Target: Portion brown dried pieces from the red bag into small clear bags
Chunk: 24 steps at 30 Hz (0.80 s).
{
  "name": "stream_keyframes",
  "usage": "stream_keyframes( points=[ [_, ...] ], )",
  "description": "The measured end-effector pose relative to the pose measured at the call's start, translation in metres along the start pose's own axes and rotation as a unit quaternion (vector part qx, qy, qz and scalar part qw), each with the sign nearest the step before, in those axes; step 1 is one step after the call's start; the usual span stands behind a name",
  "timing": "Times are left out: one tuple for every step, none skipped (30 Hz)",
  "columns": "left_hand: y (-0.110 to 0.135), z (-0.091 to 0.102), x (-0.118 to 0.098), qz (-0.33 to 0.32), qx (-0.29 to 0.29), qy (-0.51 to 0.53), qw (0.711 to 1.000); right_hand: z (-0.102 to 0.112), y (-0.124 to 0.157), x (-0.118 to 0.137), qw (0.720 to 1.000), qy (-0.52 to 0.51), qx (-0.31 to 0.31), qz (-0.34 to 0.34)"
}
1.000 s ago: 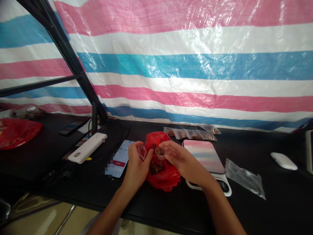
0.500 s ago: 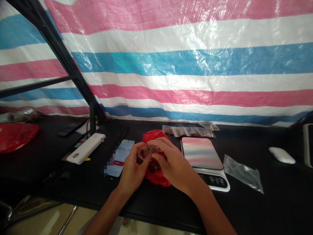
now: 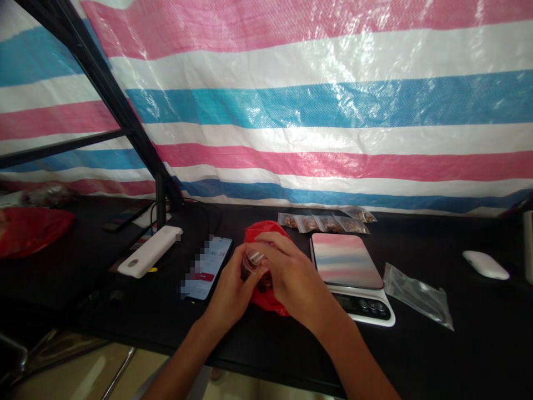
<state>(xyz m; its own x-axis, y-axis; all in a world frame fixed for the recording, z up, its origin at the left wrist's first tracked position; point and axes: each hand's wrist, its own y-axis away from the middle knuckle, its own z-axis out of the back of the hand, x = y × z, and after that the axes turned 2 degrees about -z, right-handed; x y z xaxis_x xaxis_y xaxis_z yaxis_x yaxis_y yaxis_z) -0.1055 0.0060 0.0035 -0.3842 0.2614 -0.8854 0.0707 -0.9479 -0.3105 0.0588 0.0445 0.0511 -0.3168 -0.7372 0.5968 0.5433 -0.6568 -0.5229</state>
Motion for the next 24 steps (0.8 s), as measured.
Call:
stream_keyframes(
  points=[
    [0.000,0.000,0.000,0.000,-0.004,0.003,1.000,0.001,-0.001,0.000,1.000,0.000,-0.011,-0.008],
    [0.001,0.000,0.000,-0.001,-0.009,0.004,1.000,0.003,-0.001,-0.001,1.000,0.000,-0.022,-0.018],
    [0.001,0.001,0.000,-0.002,-0.019,0.001,1.000,0.005,-0.002,-0.002,0.999,0.001,-0.031,-0.028],
    [0.001,0.002,-0.001,0.000,-0.035,-0.003,0.999,0.007,-0.002,-0.003,0.999,0.003,-0.031,-0.038],
    [0.001,0.003,-0.002,0.005,-0.060,-0.010,0.998,0.010,-0.003,-0.004,0.999,0.004,-0.022,-0.047],
    [0.001,0.005,-0.004,0.013,-0.092,-0.018,0.996,0.012,-0.003,-0.005,0.999,0.006,-0.002,-0.054],
    [0.000,0.008,-0.007,0.024,-0.128,-0.026,0.991,0.014,-0.002,-0.006,0.998,0.010,0.025,-0.061],
    [0.000,0.011,-0.010,0.035,-0.162,-0.035,0.985,0.015,-0.001,-0.008,0.996,0.020,0.054,-0.068],
    [0.001,0.015,-0.013,0.047,-0.191,-0.045,0.979,0.016,0.001,-0.009,0.993,0.037,0.082,-0.076],
    [0.002,0.018,-0.017,0.059,-0.206,-0.057,0.975,0.016,0.002,-0.011,0.989,0.058,0.106,-0.085],
    [0.004,0.022,-0.020,0.072,-0.210,-0.070,0.972,0.016,0.004,-0.012,0.984,0.079,0.124,-0.096],
    [0.007,0.025,-0.023,0.093,-0.200,-0.088,0.971,0.016,0.006,-0.013,0.980,0.098,0.138,-0.109],
    [0.011,0.027,-0.026,0.115,-0.179,-0.108,0.971,0.015,0.007,-0.014,0.975,0.111,0.150,-0.122],
    [0.017,0.027,-0.027,0.135,-0.146,-0.125,0.972,0.014,0.008,-0.014,0.971,0.115,0.160,-0.136],
    [0.023,0.026,-0.029,0.158,-0.110,-0.132,0.972,0.013,0.008,-0.013,0.968,0.110,0.168,-0.149],
    [0.029,0.024,-0.029,0.171,-0.074,-0.123,0.975,0.013,0.007,-0.012,0.966,0.098,0.176,-0.160],
    [0.036,0.022,-0.030,0.175,-0.040,-0.102,0.979,0.012,0.007,-0.011,0.965,0.081,0.185,-0.169],
    [0.041,0.018,-0.029,0.170,-0.019,-0.073,0.983,0.011,0.006,-0.010,0.963,0.063,0.194,-0.177],
    [0.046,0.014,-0.029,0.168,-0.019,-0.053,0.984,0.010,0.005,-0.008,0.961,0.046,0.203,-0.184],
    [0.049,0.010,-0.027,0.165,-0.024,-0.036,0.985,0.009,0.005,-0.007,0.958,0.034,0.209,-0.191],
    [0.050,0.007,-0.026,0.162,-0.039,-0.021,0.986,0.008,0.004,-0.007,0.956,0.030,0.213,-0.198],
    [0.049,0.003,-0.024,0.158,-0.061,-0.010,0.985,0.007,0.004,-0.007,0.955,0.032,0.215,-0.204],
    [0.047,0.001,-0.021,0.156,-0.082,0.002,0.984,0.006,0.005,-0.007,0.954,0.037,0.214,-0.207],
    [0.044,-0.001,-0.018,0.155,-0.104,0.014,0.982,0.004,0.005,-0.008,0.955,0.045,0.210,-0.206]
  ],
)
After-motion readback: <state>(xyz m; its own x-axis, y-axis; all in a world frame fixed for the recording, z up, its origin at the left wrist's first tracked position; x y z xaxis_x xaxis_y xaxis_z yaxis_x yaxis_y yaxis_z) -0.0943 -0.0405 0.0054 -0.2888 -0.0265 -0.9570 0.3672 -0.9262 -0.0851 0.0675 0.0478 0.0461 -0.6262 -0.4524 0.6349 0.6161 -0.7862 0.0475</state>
